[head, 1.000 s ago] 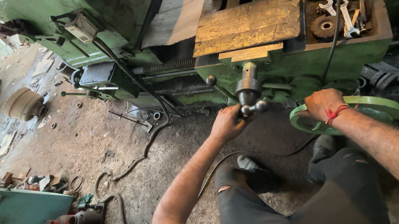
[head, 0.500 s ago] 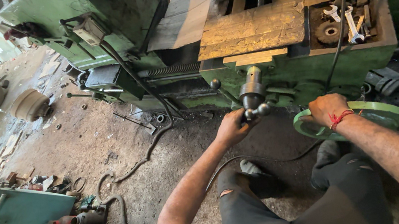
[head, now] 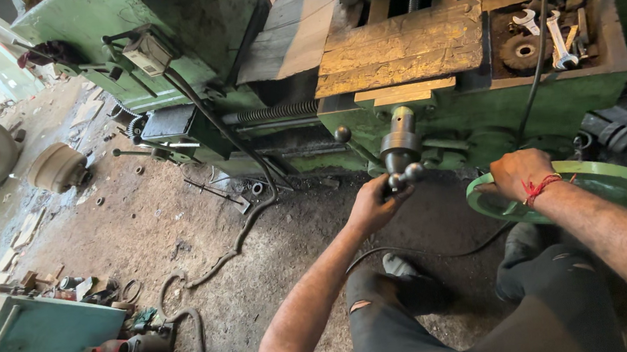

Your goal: The person operates a lathe by rotating a large handwheel and adjusting levers on the machine's carriage to control the movement of the cutting tool.

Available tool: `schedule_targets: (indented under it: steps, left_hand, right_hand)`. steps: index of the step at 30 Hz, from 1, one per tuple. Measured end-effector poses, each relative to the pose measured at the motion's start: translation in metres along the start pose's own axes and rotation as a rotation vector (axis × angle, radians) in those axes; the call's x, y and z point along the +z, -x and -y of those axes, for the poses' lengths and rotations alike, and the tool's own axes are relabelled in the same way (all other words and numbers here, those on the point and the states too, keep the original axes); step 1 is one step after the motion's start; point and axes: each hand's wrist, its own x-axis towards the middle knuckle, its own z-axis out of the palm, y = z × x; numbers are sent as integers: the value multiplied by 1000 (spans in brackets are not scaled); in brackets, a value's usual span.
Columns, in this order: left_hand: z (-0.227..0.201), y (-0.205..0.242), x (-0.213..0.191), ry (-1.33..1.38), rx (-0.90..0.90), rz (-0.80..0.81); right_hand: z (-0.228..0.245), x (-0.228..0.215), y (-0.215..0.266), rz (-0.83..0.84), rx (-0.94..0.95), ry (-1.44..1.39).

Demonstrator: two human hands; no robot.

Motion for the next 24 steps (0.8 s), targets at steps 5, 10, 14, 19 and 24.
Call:
schedule_targets:
  steps: [5,10,14,19,24]
  left_hand:
    - [6,1,6,88,-7,-19]
    - [13,1,14,147,-17,-37]
    - [22,1,21,157,-39,-49]
    - [28,3,26,155,-69,-57]
    - [29,4,34,284,-152,-58]
  right_hand:
    - [-1,2,-3,22,-3,3]
    - [0,0,-4,61,10,-11]
    - [1,0,-5,75,4,-13]
    - [3,5,-8,85,30,-58]
    - [5,10,-12,64,28,-56]
